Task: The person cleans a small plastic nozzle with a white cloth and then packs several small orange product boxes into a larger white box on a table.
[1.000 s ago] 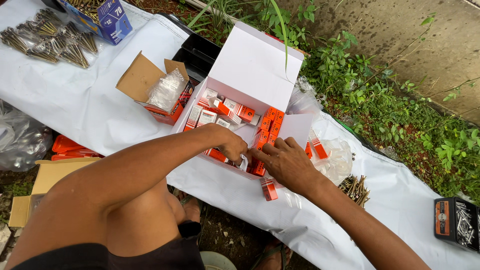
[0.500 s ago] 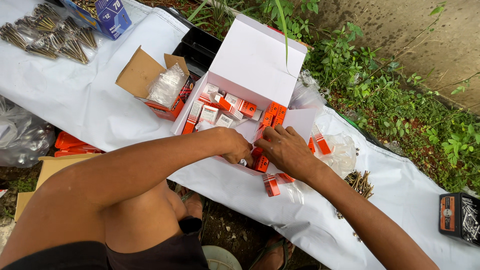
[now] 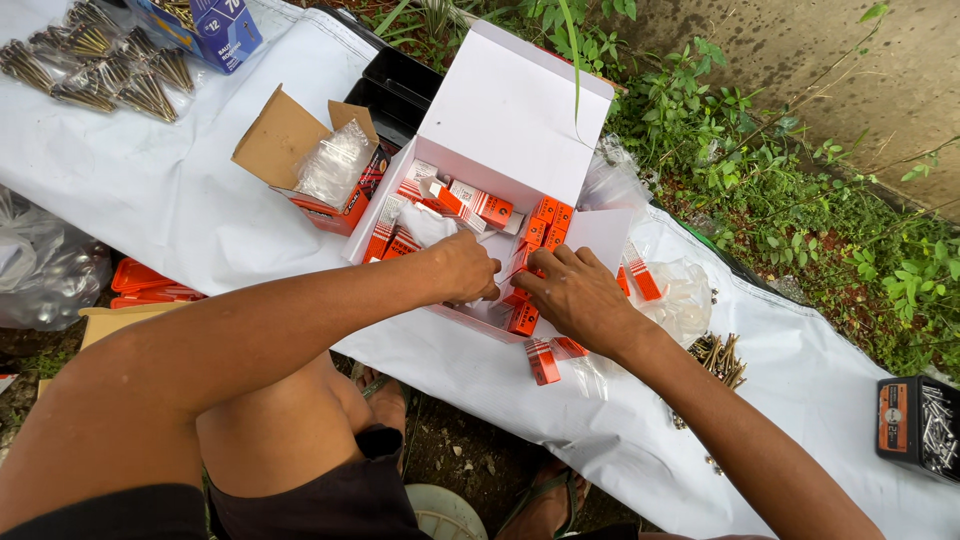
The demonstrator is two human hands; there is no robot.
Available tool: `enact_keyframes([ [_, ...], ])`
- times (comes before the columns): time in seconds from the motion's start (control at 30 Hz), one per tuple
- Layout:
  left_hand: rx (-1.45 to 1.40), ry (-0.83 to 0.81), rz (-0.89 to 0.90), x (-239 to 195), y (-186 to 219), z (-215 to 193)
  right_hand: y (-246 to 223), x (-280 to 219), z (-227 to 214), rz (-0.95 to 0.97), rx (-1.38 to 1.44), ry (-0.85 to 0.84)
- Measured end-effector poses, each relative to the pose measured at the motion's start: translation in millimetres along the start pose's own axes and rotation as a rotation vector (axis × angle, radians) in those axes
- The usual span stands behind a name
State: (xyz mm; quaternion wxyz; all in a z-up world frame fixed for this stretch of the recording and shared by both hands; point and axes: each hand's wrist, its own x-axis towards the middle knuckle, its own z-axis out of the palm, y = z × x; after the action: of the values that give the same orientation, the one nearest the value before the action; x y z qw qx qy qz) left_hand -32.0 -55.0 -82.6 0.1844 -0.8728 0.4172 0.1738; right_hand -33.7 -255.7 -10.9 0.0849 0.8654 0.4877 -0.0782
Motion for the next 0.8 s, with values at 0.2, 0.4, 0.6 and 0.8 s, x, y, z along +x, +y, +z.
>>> enact_keyframes([
  [0.2,-0.016,0.058,-0.049,1.7,0.0,14.3,1.5,-0.9,2.6,-0.003,0.017,-0.007],
  [0.4,-0.068,0.03,-0.123,22.3,-24.6,43.4,-2.7,-3.3,-9.7,-0.022,0.015,0.026],
  [0.6,-0.351,-0.06,-0.104,-15.8,-29.9,-15.2,0.8,-11.4,-29.8,-0.003,0.039,0.054],
  [0.8,-0.768,0.048,-0.069,-42.9,-36.9,-45.6,22.8,-44.3,-77.7,0.123,0.259,-0.013],
])
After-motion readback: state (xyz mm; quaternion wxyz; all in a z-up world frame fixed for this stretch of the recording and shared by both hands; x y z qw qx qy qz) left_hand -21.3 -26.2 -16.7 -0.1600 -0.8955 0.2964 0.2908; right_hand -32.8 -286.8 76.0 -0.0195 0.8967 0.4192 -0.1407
